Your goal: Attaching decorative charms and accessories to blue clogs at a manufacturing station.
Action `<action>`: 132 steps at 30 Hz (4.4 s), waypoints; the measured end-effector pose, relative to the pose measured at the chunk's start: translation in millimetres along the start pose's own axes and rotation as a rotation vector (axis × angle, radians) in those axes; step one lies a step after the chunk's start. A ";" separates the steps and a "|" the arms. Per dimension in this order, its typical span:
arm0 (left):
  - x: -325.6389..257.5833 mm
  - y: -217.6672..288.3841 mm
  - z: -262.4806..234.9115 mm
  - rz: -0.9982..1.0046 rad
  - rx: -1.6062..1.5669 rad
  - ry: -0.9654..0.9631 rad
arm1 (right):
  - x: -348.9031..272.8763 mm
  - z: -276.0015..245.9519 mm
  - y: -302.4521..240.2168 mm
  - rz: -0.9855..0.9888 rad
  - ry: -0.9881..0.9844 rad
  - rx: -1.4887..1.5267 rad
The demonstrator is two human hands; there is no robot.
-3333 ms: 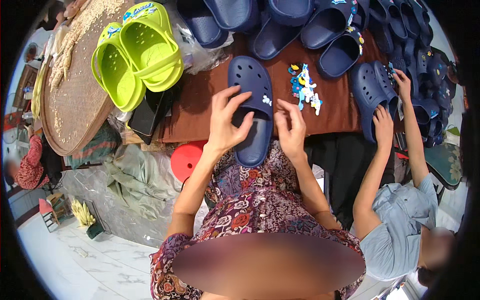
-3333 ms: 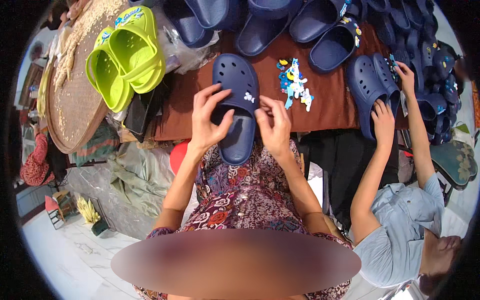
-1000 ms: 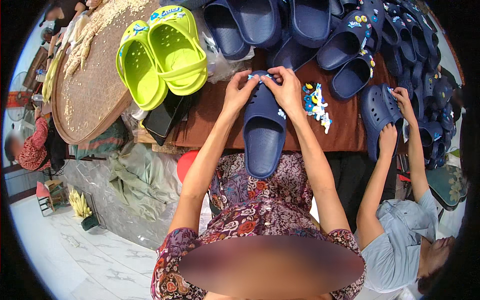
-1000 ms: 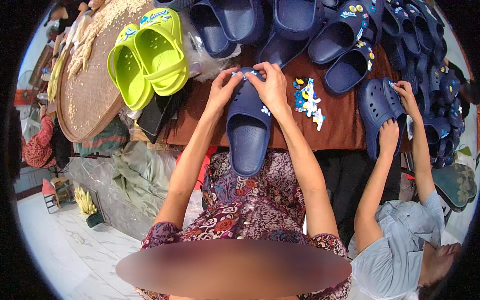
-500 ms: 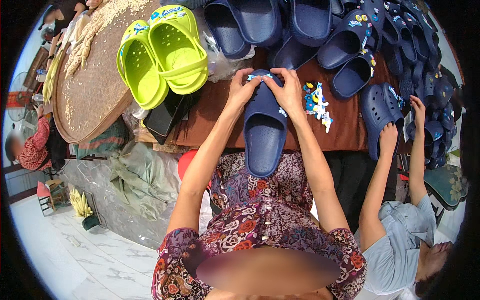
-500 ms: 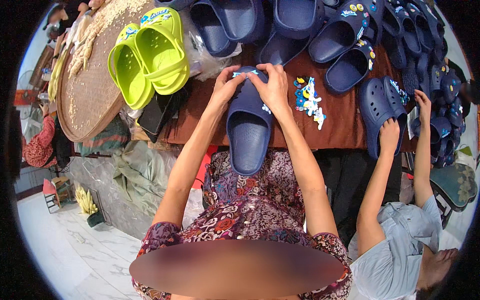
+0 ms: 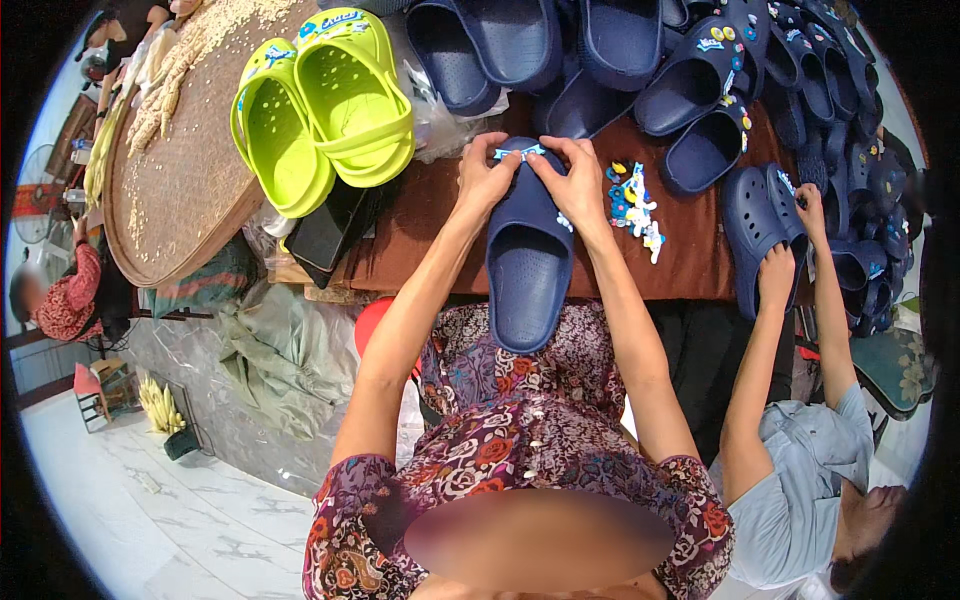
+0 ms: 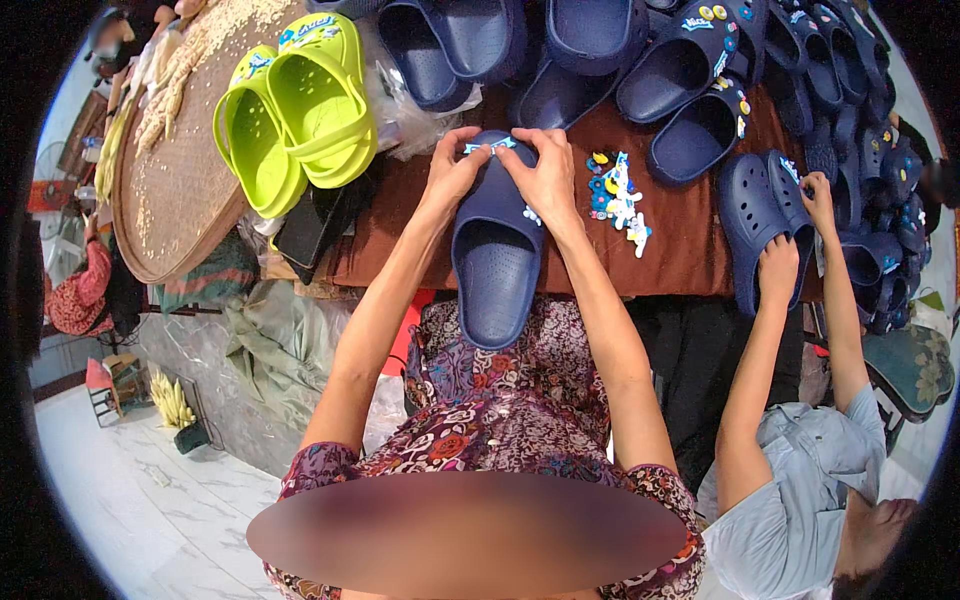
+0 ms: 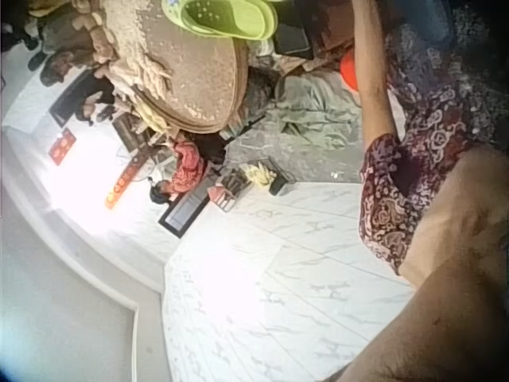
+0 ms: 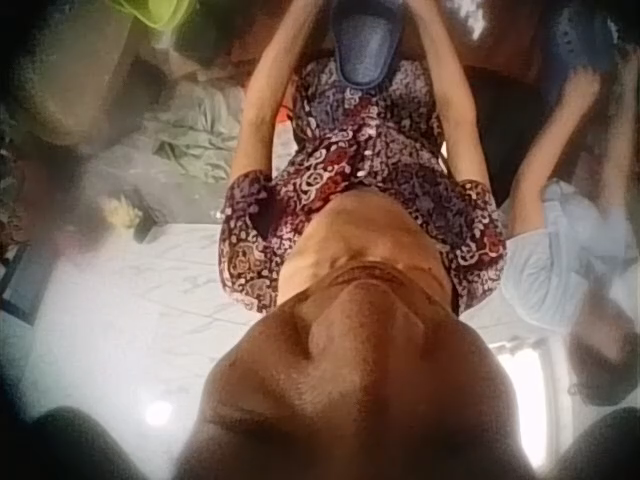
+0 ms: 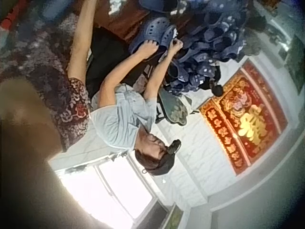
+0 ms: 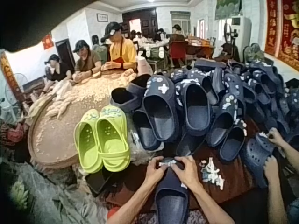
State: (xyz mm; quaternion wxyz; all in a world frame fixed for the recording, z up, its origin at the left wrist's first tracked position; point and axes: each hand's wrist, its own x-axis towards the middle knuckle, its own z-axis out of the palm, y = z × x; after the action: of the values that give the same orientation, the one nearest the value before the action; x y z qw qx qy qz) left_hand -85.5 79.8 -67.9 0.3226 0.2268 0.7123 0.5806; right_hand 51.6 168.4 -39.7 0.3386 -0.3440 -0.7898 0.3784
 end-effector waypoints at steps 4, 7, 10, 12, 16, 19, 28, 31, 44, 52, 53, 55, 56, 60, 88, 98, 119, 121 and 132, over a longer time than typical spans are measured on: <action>-2.3 5.6 0.7 0.028 0.082 0.017 | -1.1 -1.0 -2.6 0.012 -0.003 -0.019; -9.9 19.2 -3.7 -0.016 -0.042 -0.015 | -2.7 -2.8 -2.8 0.001 0.006 0.020; -18.5 20.8 -9.0 -0.045 -0.194 -0.076 | -4.5 -10.8 -0.7 0.007 -0.015 0.069; -27.6 24.8 -13.8 -0.061 -0.260 -0.098 | -6.2 -15.8 3.4 0.070 -0.043 0.141; -30.0 23.4 -22.1 -0.053 -0.239 -0.097 | -6.8 -16.8 4.8 0.016 -0.077 0.159; -29.5 19.3 -13.8 0.000 -0.212 -0.078 | -5.7 -19.1 -7.8 0.044 -0.076 0.127; -20.6 3.4 -7.0 0.091 -0.023 0.007 | -3.3 -10.8 -6.9 0.018 -0.024 0.055; -30.9 17.6 -5.1 0.082 0.010 0.015 | -4.6 -12.0 -0.7 -0.038 -0.004 0.028; -82.1 12.4 -46.6 0.029 -0.186 -0.018 | -24.9 -68.7 42.4 0.007 0.159 -0.514; -90.8 1.4 -56.5 0.009 -0.153 -0.046 | -21.6 -68.7 44.8 0.019 0.114 -0.596; -90.8 0.5 -56.8 0.014 -0.156 -0.051 | -21.2 -68.4 45.7 0.019 0.113 -0.597; -91.2 2.2 -55.9 0.020 -0.142 -0.044 | -21.2 -67.3 47.1 0.004 0.153 -0.591; -91.7 5.0 -55.2 0.026 -0.129 -0.038 | -21.2 -67.4 47.7 0.005 0.151 -0.591; -91.9 14.2 -54.9 -0.076 -0.134 -0.059 | -19.1 -68.9 47.6 0.012 0.145 -0.624; -64.1 23.9 -30.9 0.232 0.031 -0.020 | -6.2 -24.2 -46.1 -0.048 -0.316 0.037; -62.0 30.8 -23.7 0.294 0.176 0.064 | -6.4 -24.4 -44.3 -0.094 -0.284 0.022; -51.2 14.8 -24.5 0.285 0.010 0.039 | -10.2 -25.4 -52.5 -0.133 -0.309 -0.033; -54.1 21.0 -26.1 0.143 -0.075 0.010 | -10.3 -25.0 -53.1 -0.131 -0.305 -0.046; -32.5 12.7 -26.2 -0.044 -0.090 -0.061 | -9.9 -25.0 -45.2 -0.052 -0.313 0.037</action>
State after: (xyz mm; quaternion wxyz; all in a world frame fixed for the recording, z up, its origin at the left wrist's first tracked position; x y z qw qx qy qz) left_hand -82.8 42.2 -46.1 0.3668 0.2136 0.6801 0.5978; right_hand 63.8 148.0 7.2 0.2275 -0.2541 -0.8343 0.4331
